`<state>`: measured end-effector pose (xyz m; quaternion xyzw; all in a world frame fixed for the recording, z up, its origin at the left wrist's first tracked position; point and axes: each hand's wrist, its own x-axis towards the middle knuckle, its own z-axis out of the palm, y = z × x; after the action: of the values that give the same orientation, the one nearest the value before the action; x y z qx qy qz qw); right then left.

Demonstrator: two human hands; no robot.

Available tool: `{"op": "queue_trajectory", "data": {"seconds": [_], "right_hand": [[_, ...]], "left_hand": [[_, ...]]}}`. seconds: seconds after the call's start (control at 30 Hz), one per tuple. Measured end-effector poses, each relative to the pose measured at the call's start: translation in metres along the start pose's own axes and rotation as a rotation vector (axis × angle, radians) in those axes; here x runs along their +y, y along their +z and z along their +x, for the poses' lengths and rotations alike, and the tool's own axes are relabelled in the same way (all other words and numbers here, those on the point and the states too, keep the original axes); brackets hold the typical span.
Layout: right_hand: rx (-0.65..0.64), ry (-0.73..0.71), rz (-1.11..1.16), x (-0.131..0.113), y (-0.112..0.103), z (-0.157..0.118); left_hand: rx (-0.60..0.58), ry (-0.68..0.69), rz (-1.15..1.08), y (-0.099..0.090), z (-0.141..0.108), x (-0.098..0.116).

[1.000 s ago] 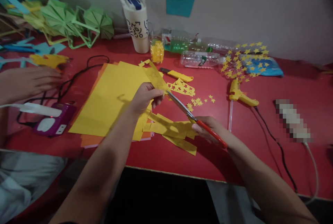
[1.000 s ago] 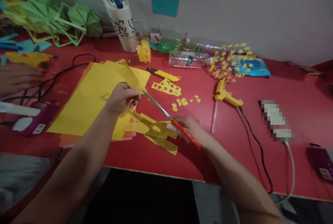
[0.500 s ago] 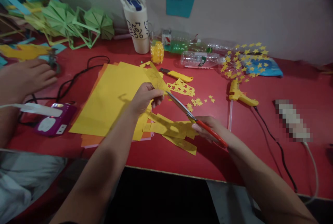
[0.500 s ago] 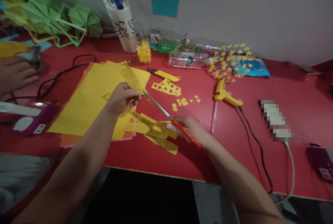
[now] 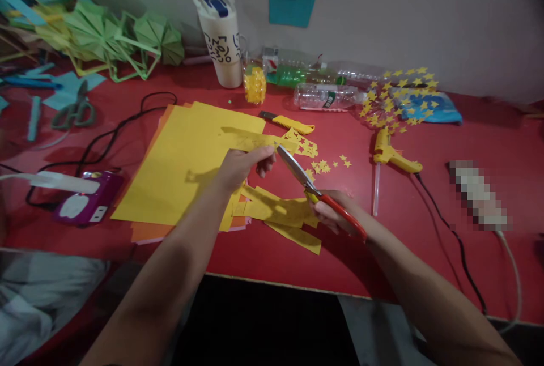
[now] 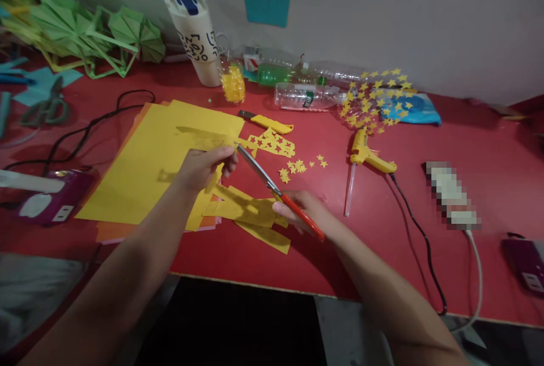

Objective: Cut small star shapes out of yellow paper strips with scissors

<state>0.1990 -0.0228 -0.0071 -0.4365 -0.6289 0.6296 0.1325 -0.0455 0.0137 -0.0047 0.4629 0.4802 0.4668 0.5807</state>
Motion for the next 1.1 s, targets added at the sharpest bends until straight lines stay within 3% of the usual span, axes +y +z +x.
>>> {"op": "queue_trajectory", "data": {"seconds": [0.3,0.6,0.77,1.1], "right_hand": [[-0.001,-0.026,0.03,0.002,0.007,0.0],[0.029,-0.029,0.003,-0.003,0.008,-0.001],[0.085,0.044,0.008,-0.005,0.012,0.0],[0.076,0.08,0.01,-0.009,0.012,0.0]], "left_hand": [[-0.107,-0.07,0.055,0.007,-0.003,-0.006],[-0.119,-0.115,0.07,0.007,-0.002,-0.006],[-0.114,-0.114,0.055,0.007,-0.003,-0.006],[-0.124,-0.109,0.064,0.006,-0.003,-0.007]]}}
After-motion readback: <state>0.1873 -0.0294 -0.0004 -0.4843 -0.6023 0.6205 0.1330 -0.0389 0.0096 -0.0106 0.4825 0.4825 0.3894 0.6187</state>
